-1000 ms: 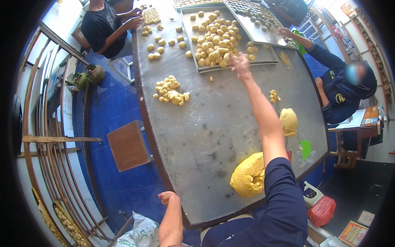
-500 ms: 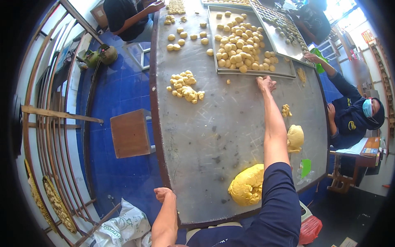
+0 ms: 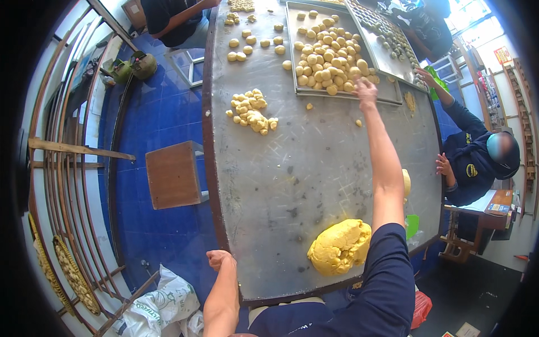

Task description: The person divides a large mass of dough into smaller portions by hand, rolls them into balls on a metal table, and places them onto a tray.

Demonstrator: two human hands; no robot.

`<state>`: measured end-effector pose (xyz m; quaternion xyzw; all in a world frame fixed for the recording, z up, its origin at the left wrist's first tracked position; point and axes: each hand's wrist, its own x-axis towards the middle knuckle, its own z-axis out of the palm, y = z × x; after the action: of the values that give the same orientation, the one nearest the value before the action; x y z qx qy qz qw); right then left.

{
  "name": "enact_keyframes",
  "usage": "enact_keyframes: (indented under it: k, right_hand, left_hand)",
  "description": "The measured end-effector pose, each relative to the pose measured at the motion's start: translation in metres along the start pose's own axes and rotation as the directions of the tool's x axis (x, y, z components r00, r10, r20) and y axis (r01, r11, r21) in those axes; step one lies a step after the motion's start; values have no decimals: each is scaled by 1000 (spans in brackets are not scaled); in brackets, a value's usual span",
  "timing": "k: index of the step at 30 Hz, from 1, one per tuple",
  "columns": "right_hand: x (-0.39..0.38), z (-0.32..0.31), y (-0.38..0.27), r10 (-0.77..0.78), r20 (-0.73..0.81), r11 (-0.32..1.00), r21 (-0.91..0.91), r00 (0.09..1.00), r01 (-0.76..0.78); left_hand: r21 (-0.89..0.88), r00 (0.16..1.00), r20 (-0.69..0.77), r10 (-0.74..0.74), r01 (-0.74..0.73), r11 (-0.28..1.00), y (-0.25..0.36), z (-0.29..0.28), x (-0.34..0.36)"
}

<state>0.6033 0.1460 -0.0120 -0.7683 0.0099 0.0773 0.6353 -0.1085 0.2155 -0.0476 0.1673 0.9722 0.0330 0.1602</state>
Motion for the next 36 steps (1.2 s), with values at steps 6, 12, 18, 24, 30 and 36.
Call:
enact_keyframes:
  k: [6, 12, 18, 24, 30, 36]
  right_hand:
    - [-71, 66, 18, -353, 278, 453, -784, 893, 423]
    - [-103, 89, 8, -334, 123, 568, -765, 935, 304]
    - [-39, 45, -19, -84, 161, 942, -309, 983, 131]
    - [-68, 46, -4, -84, 473, 965, -181, 877, 190]
    - [-160, 95, 47, -282, 582, 586, -525, 763, 618]
    - [-141, 42, 44, -472, 458, 363, -678, 753, 639]
  left_hand:
    - [67, 997, 64, -49, 45, 997, 9, -8, -4]
    - [42, 999, 23, -44, 43, 998, 6, -10, 0]
    - [43, 1000, 2, -20, 19, 999, 3, -3, -1]
    - [139, 994, 97, -54, 40, 989, 11, -11, -4]
    - [87, 993, 109, -49, 40, 995, 0, 4, 9]
    - [107, 996, 79, -49, 41, 993, 5, -5, 1]
